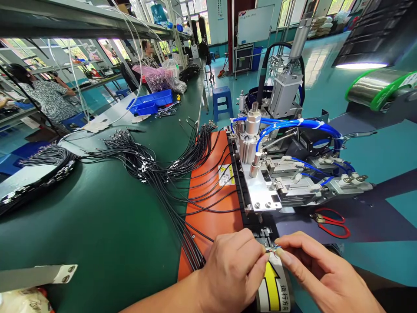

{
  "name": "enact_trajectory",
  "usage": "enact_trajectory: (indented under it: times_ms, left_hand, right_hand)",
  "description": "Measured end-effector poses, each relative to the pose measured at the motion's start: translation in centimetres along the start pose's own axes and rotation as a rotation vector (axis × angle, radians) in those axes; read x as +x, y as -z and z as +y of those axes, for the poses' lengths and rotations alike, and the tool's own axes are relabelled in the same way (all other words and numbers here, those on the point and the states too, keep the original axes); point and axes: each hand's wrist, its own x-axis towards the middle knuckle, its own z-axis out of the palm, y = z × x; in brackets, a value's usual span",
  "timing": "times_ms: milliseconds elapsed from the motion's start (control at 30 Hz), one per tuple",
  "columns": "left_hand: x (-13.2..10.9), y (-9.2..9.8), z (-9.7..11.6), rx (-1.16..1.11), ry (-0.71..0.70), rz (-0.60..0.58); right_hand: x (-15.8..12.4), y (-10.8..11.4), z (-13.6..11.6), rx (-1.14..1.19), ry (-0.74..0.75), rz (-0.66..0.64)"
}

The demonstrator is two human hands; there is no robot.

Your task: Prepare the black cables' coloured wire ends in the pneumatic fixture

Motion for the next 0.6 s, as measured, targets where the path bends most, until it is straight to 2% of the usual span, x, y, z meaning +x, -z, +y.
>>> enact_trajectory:
  times_ms: [333, 600]
  left_hand:
    - [-0.11, 0.00, 0.12, 0.002, -0.010, 0.021]
    - [-0.05, -0.27, -0.15, -0.005, 0.022, 0.003]
  right_hand:
    - [0.65, -0.39, -0.92, 0.092, -0.041, -0.032]
    - [1.00, -0.71, -0.67, 0.138, -0.096, -0.020]
